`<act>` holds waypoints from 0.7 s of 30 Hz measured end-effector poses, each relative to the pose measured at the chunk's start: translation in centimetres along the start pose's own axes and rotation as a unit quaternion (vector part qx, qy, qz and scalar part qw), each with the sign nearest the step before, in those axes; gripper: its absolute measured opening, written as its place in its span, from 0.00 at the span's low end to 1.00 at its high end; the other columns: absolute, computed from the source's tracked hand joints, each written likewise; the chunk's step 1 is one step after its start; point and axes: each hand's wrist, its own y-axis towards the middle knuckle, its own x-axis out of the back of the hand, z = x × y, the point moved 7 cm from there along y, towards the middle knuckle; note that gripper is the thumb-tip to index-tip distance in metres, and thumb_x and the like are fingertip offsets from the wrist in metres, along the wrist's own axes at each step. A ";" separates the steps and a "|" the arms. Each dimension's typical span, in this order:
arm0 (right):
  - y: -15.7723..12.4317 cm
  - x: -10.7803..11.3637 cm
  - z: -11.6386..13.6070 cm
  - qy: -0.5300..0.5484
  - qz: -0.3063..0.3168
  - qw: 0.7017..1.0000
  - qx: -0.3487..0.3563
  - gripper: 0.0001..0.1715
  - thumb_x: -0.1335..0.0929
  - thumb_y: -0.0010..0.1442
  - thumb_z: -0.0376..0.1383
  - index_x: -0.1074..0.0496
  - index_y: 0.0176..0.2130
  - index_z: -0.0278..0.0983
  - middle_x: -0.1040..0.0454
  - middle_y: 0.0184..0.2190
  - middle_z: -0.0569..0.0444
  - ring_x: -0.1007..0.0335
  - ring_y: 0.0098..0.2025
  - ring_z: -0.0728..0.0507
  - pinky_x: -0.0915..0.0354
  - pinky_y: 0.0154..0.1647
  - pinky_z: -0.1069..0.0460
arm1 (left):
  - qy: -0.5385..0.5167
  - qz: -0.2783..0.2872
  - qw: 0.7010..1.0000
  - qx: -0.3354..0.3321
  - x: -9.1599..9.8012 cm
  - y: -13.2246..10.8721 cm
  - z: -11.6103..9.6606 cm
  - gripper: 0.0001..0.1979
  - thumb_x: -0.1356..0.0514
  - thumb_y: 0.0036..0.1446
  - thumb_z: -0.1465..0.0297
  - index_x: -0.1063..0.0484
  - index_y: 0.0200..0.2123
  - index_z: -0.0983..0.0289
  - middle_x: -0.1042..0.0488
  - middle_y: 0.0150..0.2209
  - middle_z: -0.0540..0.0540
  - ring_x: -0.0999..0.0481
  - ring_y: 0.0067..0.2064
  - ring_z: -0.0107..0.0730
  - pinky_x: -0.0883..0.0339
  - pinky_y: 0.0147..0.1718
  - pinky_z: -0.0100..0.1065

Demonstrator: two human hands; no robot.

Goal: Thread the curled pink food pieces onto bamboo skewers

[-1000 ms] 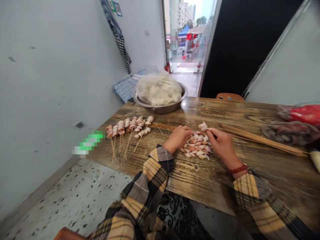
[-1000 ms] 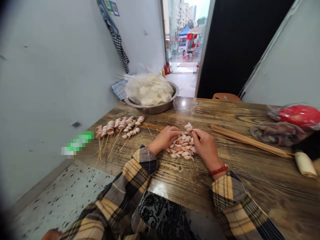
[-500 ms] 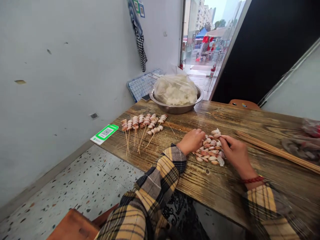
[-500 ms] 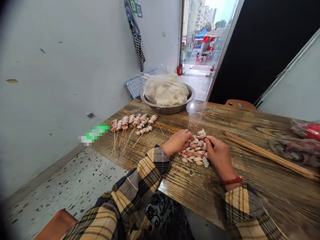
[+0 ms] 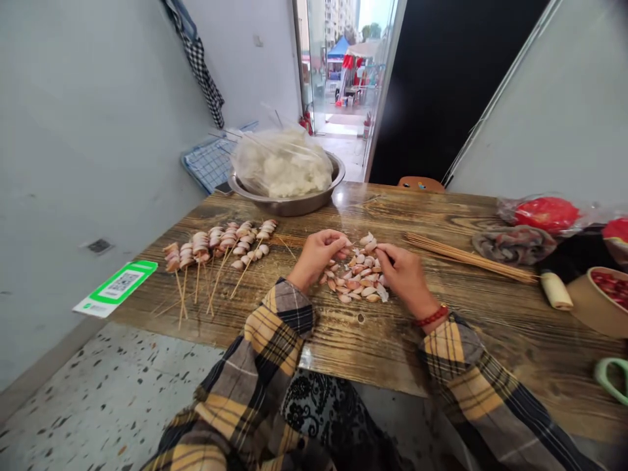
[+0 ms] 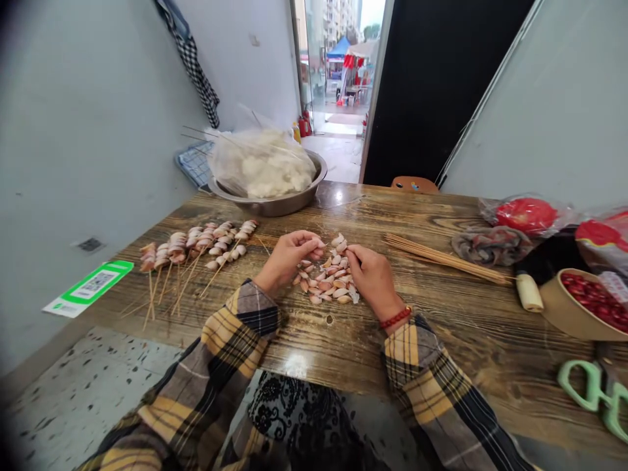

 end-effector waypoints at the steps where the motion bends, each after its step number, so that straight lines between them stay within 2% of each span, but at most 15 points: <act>1: 0.0 0.0 0.2 0.005 0.001 1.000 0.001 0.16 0.39 0.65 0.39 0.23 0.41 0.38 0.20 0.36 0.51 0.25 0.35 0.43 0.36 0.36 0.51 | -0.041 -0.003 0.999 0.007 0.1 -0.2 -0.2 0.12 0.34 0.49 0.66 0.27 0.33 0.69 0.24 0.30 0.55 0.25 0.29 0.27 0.32 0.31 0.29; 4: -0.1 -0.1 0.7 0.020 0.003 1.000 0.008 0.16 0.39 0.65 0.38 0.24 0.41 0.38 0.20 0.37 0.51 0.25 0.36 0.43 0.35 0.37 0.51 | -0.134 -0.010 0.991 0.011 0.3 -0.5 -0.7 0.16 0.32 0.47 0.67 0.28 0.37 0.68 0.24 0.30 0.54 0.25 0.28 0.25 0.32 0.30 0.28; 7: -0.1 -0.2 1.3 0.030 0.014 0.999 0.020 0.16 0.39 0.66 0.39 0.24 0.40 0.38 0.20 0.37 0.51 0.25 0.37 0.43 0.34 0.38 0.51 | -0.174 -0.016 0.985 0.016 0.4 -0.7 -1.0 0.20 0.32 0.47 0.68 0.28 0.45 0.67 0.24 0.30 0.52 0.27 0.27 0.23 0.34 0.28 0.25; 16: -0.2 -1.0 0.6 0.015 0.044 0.999 0.008 0.17 0.40 0.65 0.39 0.24 0.41 0.39 0.20 0.37 0.51 0.25 0.37 0.42 0.34 0.38 0.51 | -0.225 -0.017 0.974 0.019 0.5 -0.8 -1.2 0.18 0.31 0.46 0.72 0.25 0.43 0.69 0.24 0.32 0.53 0.29 0.28 0.20 0.34 0.30 0.25; 21: -0.2 -1.0 0.5 0.013 0.047 0.999 0.011 0.16 0.40 0.65 0.39 0.24 0.41 0.39 0.20 0.37 0.51 0.25 0.37 0.42 0.35 0.37 0.51 | -0.235 -0.002 0.972 0.015 0.5 -0.7 -1.2 0.21 0.32 0.47 0.72 0.25 0.46 0.68 0.25 0.32 0.52 0.29 0.29 0.20 0.34 0.31 0.25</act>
